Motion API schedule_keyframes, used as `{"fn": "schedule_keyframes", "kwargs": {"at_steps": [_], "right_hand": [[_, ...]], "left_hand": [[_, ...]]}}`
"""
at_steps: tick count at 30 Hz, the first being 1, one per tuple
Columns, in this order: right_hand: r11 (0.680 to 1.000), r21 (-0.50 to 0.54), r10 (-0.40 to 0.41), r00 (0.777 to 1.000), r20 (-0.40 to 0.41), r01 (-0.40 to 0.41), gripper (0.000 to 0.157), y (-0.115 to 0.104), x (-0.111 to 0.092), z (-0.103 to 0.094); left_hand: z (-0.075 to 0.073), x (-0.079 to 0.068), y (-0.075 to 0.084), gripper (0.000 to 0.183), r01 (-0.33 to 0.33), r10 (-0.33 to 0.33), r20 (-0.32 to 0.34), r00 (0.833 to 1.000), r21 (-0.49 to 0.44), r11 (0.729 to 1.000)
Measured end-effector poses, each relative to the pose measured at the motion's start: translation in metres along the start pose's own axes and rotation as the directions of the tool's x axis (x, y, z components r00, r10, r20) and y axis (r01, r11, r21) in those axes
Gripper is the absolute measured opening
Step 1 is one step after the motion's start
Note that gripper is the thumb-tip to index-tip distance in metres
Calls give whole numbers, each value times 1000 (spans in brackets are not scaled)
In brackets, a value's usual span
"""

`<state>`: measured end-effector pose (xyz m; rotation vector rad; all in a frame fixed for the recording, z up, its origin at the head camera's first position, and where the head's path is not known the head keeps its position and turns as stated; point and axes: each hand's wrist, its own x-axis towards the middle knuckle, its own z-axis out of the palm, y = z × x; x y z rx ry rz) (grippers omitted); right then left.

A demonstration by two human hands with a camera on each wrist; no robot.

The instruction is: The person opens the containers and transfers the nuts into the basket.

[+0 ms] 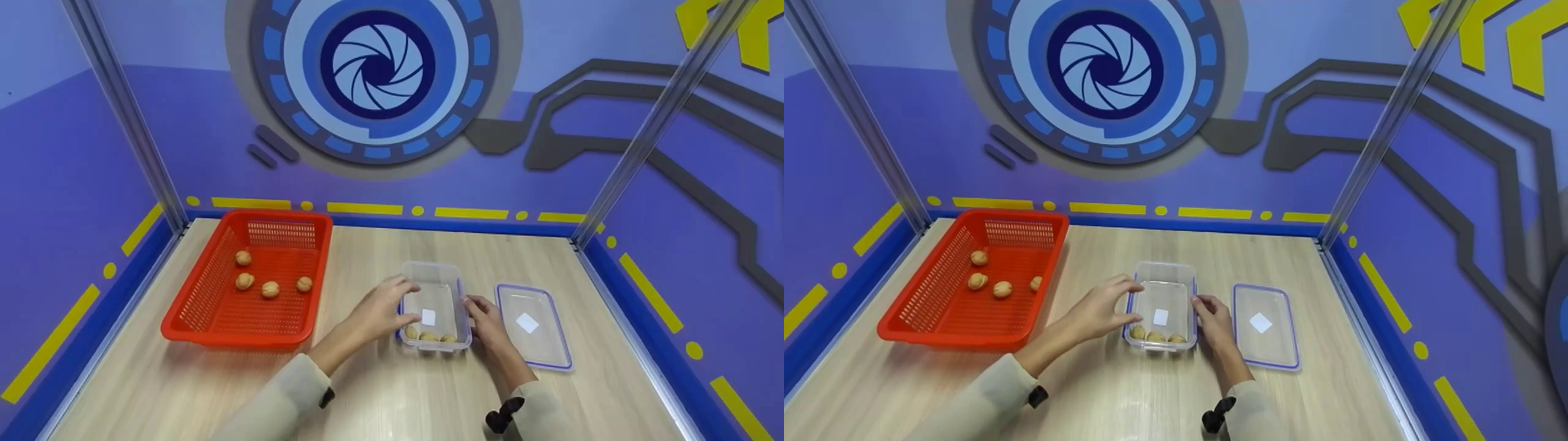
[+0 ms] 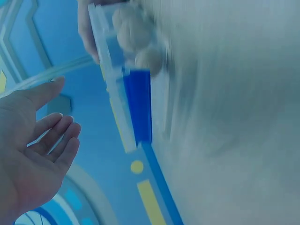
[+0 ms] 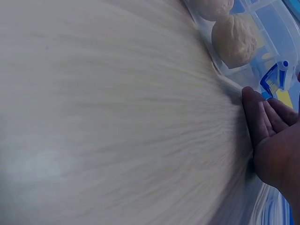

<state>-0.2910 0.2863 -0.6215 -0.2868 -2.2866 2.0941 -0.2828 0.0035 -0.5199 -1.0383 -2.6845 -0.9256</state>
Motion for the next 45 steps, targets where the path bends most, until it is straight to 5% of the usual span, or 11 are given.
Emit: {"fn": "schedule_keyframes", "kwargs": {"at_steps": [13,21,39,45], "right_hand": [[1000,21,-14,1000,1,14,44,1,2,2],[1000,7,-19,1000,-10,19,43,4,-2,0],[999,34,-11,1000,-14,11,44,5,0,2],[1000,19,7,1000,9,-7,42,-8,-4,2]], "left_hand": [[49,26,15,52,-48,51,75,996,-32,998],[75,39,15,49,-106,109,178,978,-26,994],[93,52,7,34,-140,137,285,949,-11,990],[92,56,7,31,-101,103,331,938,-25,995]]}}
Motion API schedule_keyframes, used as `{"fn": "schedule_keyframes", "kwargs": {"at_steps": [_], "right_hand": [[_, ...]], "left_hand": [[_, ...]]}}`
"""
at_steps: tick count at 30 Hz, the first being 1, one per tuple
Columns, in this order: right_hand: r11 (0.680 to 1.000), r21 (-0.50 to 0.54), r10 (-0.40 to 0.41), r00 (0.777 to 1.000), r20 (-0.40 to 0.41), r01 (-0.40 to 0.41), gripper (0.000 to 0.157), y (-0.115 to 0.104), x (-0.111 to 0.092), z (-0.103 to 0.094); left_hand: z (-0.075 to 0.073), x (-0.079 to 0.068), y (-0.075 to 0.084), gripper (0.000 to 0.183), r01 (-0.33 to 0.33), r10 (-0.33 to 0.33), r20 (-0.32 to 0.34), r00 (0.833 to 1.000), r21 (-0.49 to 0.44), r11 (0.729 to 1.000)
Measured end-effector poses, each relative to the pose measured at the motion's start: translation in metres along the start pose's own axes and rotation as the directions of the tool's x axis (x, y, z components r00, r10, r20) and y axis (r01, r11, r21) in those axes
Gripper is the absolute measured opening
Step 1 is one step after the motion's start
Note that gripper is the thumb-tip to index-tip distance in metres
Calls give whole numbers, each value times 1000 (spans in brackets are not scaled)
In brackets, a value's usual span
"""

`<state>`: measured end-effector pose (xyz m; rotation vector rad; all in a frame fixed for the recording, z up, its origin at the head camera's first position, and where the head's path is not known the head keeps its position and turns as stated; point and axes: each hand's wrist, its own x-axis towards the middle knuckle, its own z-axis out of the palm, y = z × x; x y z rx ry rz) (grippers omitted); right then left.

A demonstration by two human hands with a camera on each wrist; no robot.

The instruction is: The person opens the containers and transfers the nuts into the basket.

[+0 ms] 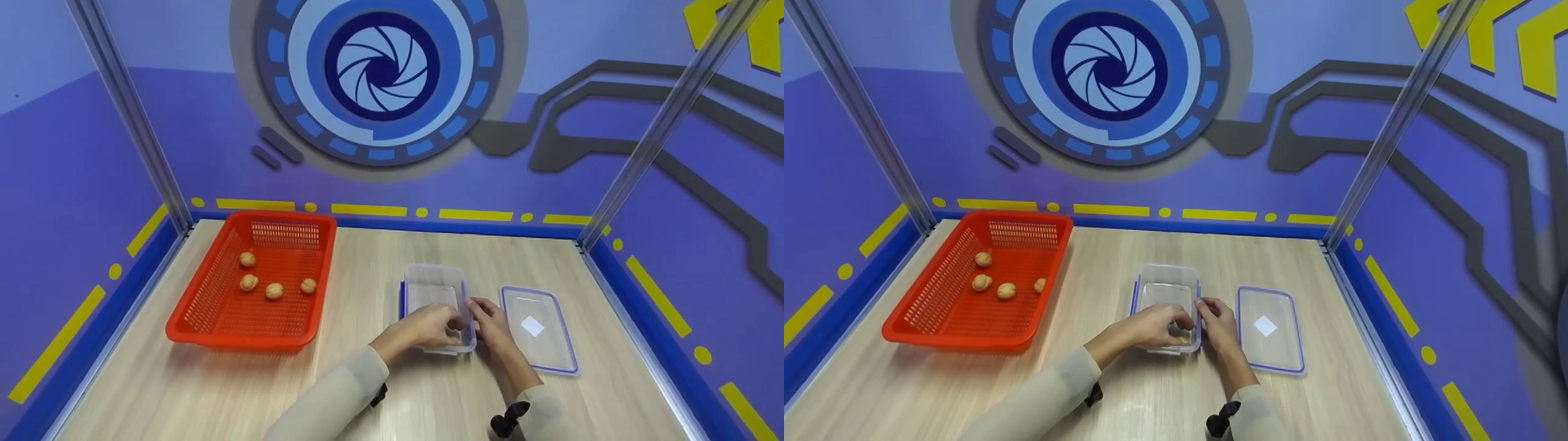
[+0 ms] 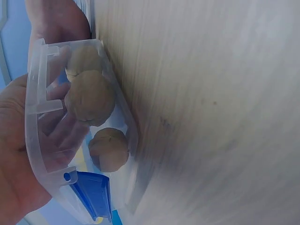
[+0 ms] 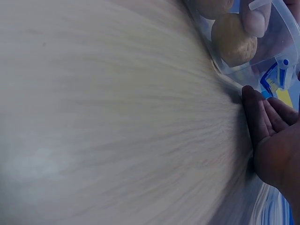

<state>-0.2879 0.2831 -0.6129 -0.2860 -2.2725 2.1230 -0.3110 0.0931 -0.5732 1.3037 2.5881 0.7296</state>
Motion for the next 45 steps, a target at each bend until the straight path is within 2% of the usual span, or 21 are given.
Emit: {"fn": "schedule_keyframes", "kwargs": {"at_steps": [4,11,19,33,41,45], "right_hand": [[1000,-16,-15,1000,-22,15,45,12,6,-2],[1000,-11,-17,999,-33,17,43,13,6,-1],[1000,12,-10,999,-30,10,42,11,5,-1],[999,34,-23,999,-30,24,38,13,7,0],[1000,-7,-17,1000,-23,17,40,10,5,-1],[1000,-1,-23,999,-23,23,40,11,5,-1]], "left_hand": [[1,1,0,25,16,-16,15,1000,-16,1000],[2,1,-1,17,38,-37,33,999,-10,999],[1,1,-1,16,44,-43,40,998,-24,999],[4,-1,-3,13,12,-15,-60,998,-40,999],[4,-1,-3,18,23,-36,-121,992,-109,994],[4,-2,-4,19,25,-46,-130,990,-157,987]]}}
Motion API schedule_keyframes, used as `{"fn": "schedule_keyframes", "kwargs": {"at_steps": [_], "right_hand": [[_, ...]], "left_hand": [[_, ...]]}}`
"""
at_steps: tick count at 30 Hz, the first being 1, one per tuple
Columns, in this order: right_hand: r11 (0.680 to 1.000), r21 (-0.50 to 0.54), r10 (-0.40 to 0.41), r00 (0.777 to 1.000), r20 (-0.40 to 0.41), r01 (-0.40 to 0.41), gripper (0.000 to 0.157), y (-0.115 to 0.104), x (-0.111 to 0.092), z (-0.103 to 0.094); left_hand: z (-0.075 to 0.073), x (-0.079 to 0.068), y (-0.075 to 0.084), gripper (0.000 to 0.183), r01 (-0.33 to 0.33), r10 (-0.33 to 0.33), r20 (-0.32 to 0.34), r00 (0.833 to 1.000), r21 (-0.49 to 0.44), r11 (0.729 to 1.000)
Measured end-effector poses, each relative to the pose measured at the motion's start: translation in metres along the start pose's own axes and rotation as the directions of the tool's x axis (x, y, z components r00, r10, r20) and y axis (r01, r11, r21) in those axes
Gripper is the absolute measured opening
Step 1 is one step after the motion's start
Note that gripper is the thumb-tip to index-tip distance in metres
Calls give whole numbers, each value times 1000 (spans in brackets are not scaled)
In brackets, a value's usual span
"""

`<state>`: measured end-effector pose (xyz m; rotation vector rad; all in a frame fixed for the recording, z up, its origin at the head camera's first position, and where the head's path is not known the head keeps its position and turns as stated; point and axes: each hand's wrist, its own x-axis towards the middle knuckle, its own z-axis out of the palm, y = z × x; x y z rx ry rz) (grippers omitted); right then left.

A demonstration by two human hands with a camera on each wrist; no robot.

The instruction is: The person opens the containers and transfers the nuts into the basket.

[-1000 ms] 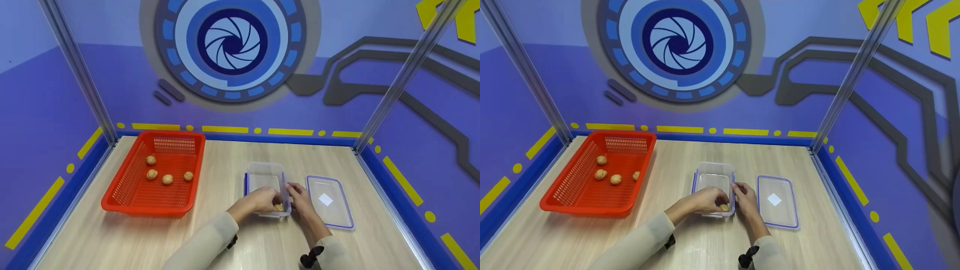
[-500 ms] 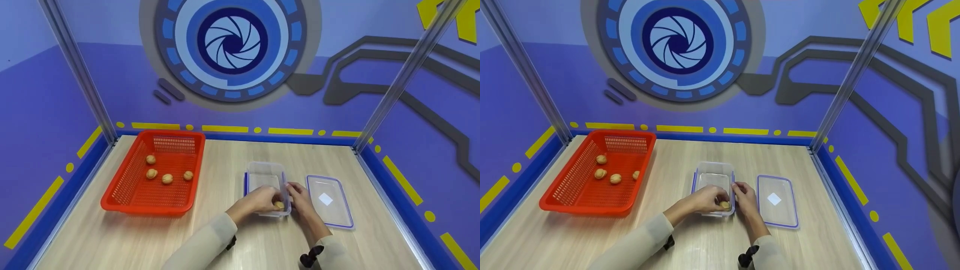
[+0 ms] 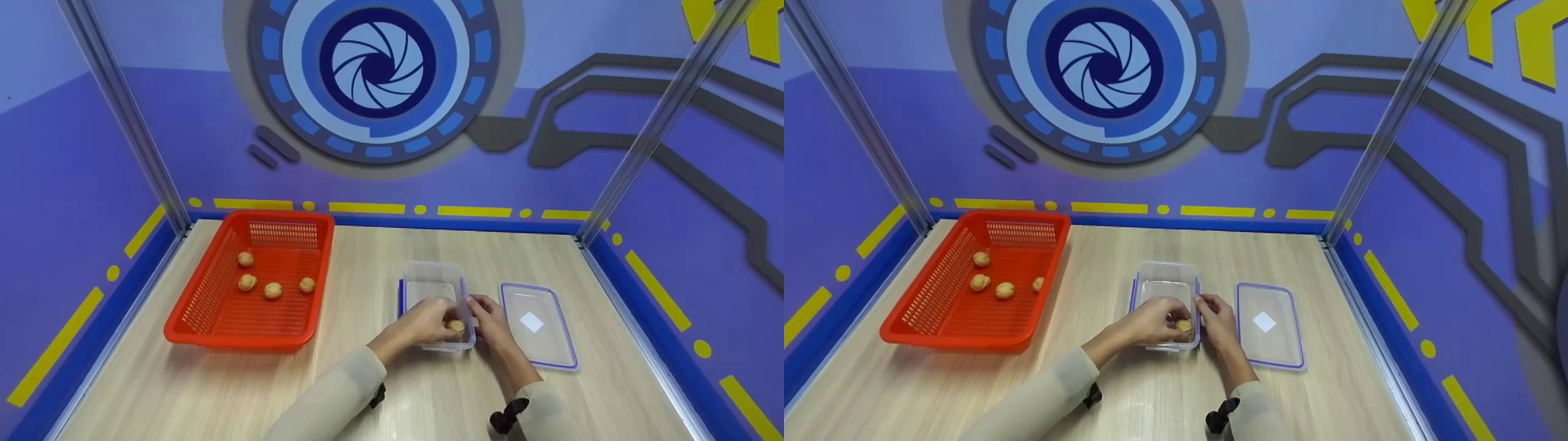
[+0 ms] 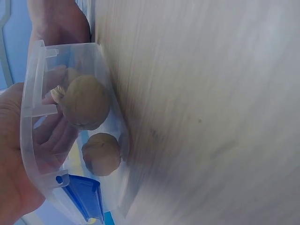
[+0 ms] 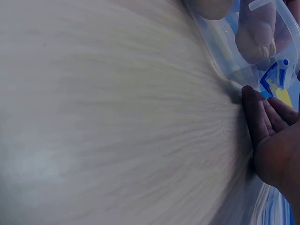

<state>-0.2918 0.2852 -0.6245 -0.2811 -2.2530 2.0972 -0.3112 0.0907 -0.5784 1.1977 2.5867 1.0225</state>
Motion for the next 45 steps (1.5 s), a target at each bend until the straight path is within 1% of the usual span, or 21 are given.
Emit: {"fn": "schedule_keyframes", "kwargs": {"at_steps": [2,4,8,11,13,15,16,19,22,23,27,31,35,39,44,45], "right_hand": [[1000,5,-6,1000,-2,6,40,1,1,0],[1000,9,-7,1000,-1,7,39,2,1,1],[1000,-6,-17,1000,0,17,37,4,0,2],[1000,-15,-19,1000,-6,19,37,3,-1,2],[1000,-13,-16,1000,3,16,38,2,-1,2],[1000,-6,-1,1000,21,2,38,-7,-6,2],[1000,-2,3,1000,23,-3,39,-7,-5,2],[1000,12,18,1000,21,-19,39,-6,-3,2],[1000,21,23,1000,4,-23,40,3,1,2],[999,23,26,1000,6,-26,41,2,1,2],[999,32,32,999,12,-33,43,0,-1,1],[999,34,36,999,18,-37,48,0,-2,-1],[999,23,36,999,27,-36,49,0,-2,-1],[999,20,37,999,37,-37,47,-1,-2,-2],[999,39,29,999,44,-31,45,-1,-2,-2],[999,37,31,999,43,-33,45,-1,-2,-2]], "left_hand": [[-2,0,1,19,2,-2,-5,1000,-24,1000],[-5,-1,4,18,1,-1,-10,1000,-29,1000],[-17,-5,12,20,-7,6,-35,999,-34,999],[-30,-10,19,24,-30,28,-47,999,-41,999],[-39,-13,20,26,-56,54,-53,997,-37,998],[-49,-18,21,27,-85,83,-67,994,-28,996],[-54,-20,21,27,-99,97,-76,992,-22,995],[-69,-28,21,27,-141,142,-104,984,15,990],[-84,-37,21,28,-166,172,-129,977,58,984],[-88,-40,21,28,-170,179,-136,974,72,983],[-105,-51,17,27,-156,168,-151,974,91,984],[-120,-61,10,24,-123,138,-158,978,101,987],[-134,-70,2,23,-102,128,-175,976,150,983],[-148,-79,-5,23,-101,139,-200,970,188,977],[-162,-89,-15,22,-100,145,-253,957,181,978],[-165,-91,-18,22,-91,136,-264,955,176,980]]}}
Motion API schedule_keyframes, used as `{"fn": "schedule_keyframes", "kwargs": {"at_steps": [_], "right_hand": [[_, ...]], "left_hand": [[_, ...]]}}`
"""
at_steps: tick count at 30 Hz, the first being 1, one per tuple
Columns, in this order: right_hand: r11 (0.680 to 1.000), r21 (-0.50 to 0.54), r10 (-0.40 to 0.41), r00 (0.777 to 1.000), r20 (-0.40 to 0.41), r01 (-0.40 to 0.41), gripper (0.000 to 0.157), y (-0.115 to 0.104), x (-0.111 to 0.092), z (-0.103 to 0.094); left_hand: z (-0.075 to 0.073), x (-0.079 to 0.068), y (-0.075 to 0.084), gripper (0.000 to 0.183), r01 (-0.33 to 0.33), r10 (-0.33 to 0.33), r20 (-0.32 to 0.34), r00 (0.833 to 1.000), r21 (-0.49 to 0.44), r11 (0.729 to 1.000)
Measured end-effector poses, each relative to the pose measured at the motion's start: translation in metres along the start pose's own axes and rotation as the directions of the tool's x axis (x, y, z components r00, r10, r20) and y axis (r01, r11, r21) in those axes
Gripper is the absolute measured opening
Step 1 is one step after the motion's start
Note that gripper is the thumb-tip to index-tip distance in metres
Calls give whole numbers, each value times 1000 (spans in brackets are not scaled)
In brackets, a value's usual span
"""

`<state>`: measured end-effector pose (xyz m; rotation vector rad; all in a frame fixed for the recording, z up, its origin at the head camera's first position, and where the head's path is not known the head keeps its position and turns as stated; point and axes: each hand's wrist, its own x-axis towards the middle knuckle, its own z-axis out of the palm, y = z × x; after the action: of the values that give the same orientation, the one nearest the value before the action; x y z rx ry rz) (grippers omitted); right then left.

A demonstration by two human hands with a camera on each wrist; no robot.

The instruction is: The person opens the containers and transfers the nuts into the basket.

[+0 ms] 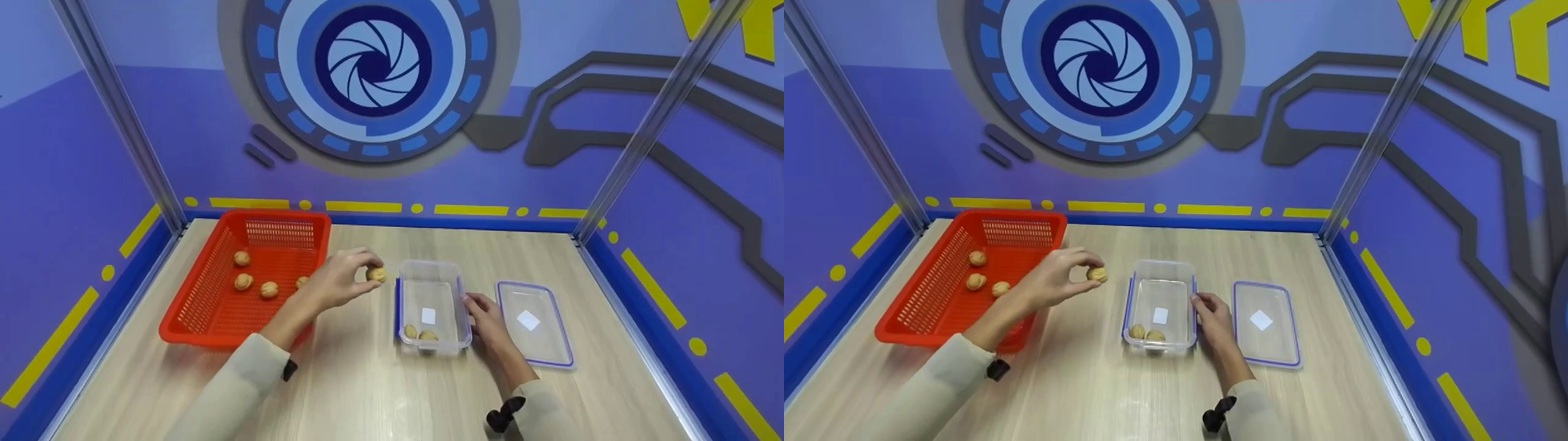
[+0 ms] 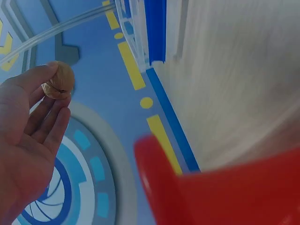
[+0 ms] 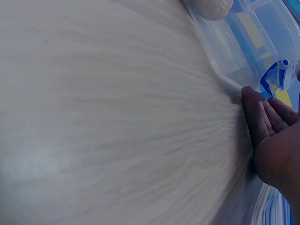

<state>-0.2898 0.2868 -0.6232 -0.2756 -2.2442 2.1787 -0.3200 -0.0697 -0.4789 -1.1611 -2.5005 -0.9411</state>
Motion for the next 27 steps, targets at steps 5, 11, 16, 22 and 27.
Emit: {"fn": "schedule_keyframes", "kwargs": {"at_steps": [5,11,16,22,27], "right_hand": [[999,-38,-5,1000,-7,4,46,0,-1,0],[999,-34,-6,1000,-17,5,45,-1,0,1],[1000,-6,-17,999,-35,16,42,-3,2,2],[1000,-30,-9,999,-33,8,43,-1,2,2],[998,-55,5,999,-36,-7,45,-2,0,0]], "left_hand": [[-11,-11,-17,24,54,-53,-35,998,12,998],[-27,-24,-37,25,113,-110,-89,990,28,993],[-38,-37,-56,28,211,-207,-139,968,14,977],[-44,-55,-76,29,332,-330,-174,928,-21,943],[-46,-69,-88,30,373,-371,-208,905,-33,927]]}}
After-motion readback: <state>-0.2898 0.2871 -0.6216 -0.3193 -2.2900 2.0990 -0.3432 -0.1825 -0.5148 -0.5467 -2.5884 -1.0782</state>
